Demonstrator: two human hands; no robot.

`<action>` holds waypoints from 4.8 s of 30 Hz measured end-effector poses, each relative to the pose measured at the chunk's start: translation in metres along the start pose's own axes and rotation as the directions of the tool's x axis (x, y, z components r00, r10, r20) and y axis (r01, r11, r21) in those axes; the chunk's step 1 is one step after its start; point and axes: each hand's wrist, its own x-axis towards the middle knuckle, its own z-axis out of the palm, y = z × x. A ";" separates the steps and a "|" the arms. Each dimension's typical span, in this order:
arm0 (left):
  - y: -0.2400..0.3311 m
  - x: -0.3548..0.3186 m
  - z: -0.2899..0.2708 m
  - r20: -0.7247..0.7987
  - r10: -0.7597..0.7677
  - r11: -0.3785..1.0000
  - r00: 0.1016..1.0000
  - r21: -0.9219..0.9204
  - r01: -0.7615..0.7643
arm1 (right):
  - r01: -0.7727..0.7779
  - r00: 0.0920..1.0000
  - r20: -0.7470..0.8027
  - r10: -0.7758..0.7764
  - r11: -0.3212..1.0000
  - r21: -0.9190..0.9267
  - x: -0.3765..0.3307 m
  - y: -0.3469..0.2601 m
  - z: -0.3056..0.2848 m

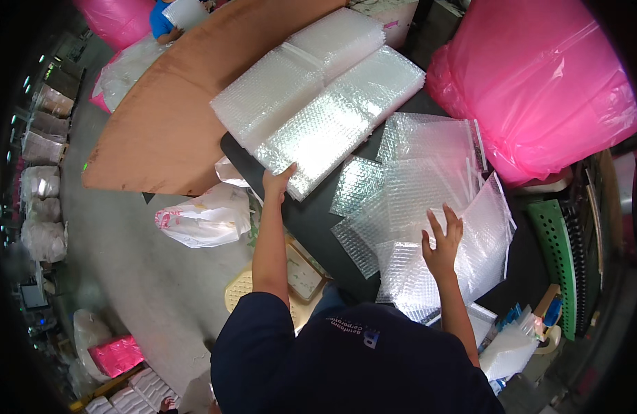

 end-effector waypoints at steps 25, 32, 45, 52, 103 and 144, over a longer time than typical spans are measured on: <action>0.007 -0.283 0.166 0.434 0.747 0.205 0.504 0.570 -0.795 | -0.991 0.106 -0.113 0.988 0.096 -0.090 -0.496 0.154 -0.072; -0.034 -0.345 0.332 0.776 0.555 0.040 0.299 0.334 -0.942 | -0.978 -0.019 0.044 0.999 -0.009 -0.210 -0.473 0.142 -0.075; -0.036 -0.343 0.268 0.765 0.039 0.612 0.643 0.491 -0.620 | -0.353 0.830 0.203 0.520 0.207 0.912 -0.231 0.200 -0.036; 0.018 -0.444 0.155 0.790 0.311 0.792 0.529 0.092 -0.603 | -0.136 0.969 0.105 0.226 0.130 0.982 -0.187 0.117 -0.088; -0.034 -0.428 0.099 0.549 -0.009 0.955 0.836 -0.244 0.171 | -0.969 -0.196 -0.036 0.980 -0.188 0.161 -0.227 0.254 0.013; -0.122 -0.455 0.162 0.910 -0.103 0.835 0.402 0.299 -0.462 | -0.628 0.677 0.370 0.636 0.237 0.742 -0.376 0.104 -0.076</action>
